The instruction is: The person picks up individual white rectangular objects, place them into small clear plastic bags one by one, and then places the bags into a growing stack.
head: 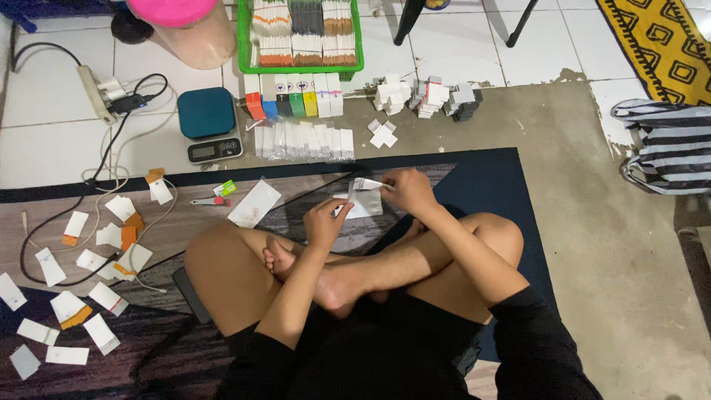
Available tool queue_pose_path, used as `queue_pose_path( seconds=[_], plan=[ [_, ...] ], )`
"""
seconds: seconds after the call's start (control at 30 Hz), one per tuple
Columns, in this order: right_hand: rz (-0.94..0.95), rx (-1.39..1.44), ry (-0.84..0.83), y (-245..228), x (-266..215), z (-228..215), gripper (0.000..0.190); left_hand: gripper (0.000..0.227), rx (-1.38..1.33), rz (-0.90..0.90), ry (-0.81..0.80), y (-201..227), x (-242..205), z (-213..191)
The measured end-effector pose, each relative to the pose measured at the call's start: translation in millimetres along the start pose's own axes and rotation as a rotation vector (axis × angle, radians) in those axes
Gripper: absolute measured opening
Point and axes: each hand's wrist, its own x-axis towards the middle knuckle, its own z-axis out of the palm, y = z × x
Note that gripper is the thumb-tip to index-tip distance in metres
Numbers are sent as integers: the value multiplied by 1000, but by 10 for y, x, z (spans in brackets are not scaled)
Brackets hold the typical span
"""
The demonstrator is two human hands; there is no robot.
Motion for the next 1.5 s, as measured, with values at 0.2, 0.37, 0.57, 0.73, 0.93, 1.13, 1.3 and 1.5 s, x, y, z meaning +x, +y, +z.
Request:
queue_pose_path(
  seconds=[0.2,0.37,0.57,0.73,0.93,1.13,1.3,1.5],
  plan=[
    [-9,-1,-28,-34,-26,-7,15,8,-42,-26,31,64,7,-3],
    [-103,-104,-66,-87,-82,-37,12,10,-71,-32,28,-47,-3,42],
    [-210,-160,-70,-148,-114,-122,9,10,-68,-57,38,-21,-2,32],
    [-285,-217,-60,-242,-142,-226,7,9,-97,-50,-2,7,-4,48],
    [-223,-346,-141,-65,-84,23,10,11,-60,-11,-72,-23,-28,61],
    [-176,-377,-248,-19,67,281,17,13,-228,-117,-201,-78,-62,132],
    [-110,-458,-359,7,175,296,23,20,-375,-205,-271,142,-26,0],
    [-123,-289,-486,-129,184,192,17,17,-464,-305,-302,-275,-140,364]
  ],
)
